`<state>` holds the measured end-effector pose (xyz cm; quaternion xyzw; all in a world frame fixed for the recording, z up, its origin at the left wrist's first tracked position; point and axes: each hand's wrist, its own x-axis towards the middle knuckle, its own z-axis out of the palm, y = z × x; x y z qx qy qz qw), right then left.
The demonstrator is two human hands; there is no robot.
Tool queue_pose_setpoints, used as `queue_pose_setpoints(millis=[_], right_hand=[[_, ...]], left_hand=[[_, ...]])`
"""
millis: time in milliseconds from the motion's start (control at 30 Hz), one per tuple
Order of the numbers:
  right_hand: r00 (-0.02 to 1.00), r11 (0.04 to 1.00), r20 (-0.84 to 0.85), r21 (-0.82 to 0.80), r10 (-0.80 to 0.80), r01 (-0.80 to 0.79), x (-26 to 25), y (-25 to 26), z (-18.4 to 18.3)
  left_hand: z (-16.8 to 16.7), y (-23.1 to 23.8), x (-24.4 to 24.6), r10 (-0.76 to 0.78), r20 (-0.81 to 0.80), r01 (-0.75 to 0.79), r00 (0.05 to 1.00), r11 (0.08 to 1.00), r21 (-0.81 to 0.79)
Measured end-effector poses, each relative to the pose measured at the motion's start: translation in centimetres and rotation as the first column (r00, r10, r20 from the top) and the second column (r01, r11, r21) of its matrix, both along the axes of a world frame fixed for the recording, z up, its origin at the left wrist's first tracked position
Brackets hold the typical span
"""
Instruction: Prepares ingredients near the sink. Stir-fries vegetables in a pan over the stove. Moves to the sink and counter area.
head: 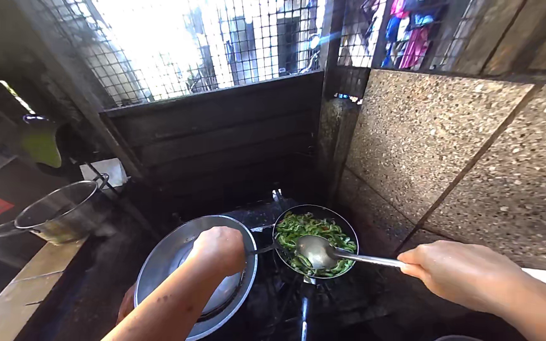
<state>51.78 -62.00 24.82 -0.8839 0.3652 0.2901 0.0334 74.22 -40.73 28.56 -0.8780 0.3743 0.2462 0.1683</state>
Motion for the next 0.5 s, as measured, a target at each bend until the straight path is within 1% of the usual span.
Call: queue_pose_setpoints(millis=[100,200,267,367,400,433,500], right_hand=[[1.0,0.999,-0.023,0.053,-0.004,0.005,-0.1,-0.3,-0.5],[0.999,0.994,-0.034,0.105,0.024,-0.02,0.0,-0.2,-1.1],[0.999,0.996,-0.042,0.086,0.028,-0.025,0.4,0.0,-1.6],[0.999,1.0,-0.05,-0.005,-0.001,0.001,1.0,0.3,-2.0],[0.999,1.0,-0.044,-0.03,-0.001,-0.001,1.0,0.4,-1.9],[1.0,0.999,-0.029,-0.053,0.003,-0.004,1.0,0.5,-1.8],[1.0,0.997,-0.004,-0.076,0.006,-0.006,1.0,1.1,-1.4]], left_hand=[[-1.5,-1.3,1.7,-0.063,0.028,0.06,0.998,0.995,0.078],[-3.3,-1.4,3.1,-0.04,0.06,0.036,0.997,0.998,0.059],[-3.5,-1.4,3.3,-0.03,0.059,0.026,0.998,0.998,0.053],[-3.8,-1.0,3.6,-0.041,0.06,0.038,0.997,0.998,0.041],[-3.8,-0.7,3.6,-0.054,0.062,0.052,0.997,0.998,0.029],[-3.0,-0.3,2.9,-0.049,0.046,0.048,0.998,0.999,0.016],[-0.7,0.0,0.8,0.027,0.004,-0.028,1.0,1.0,0.012]])
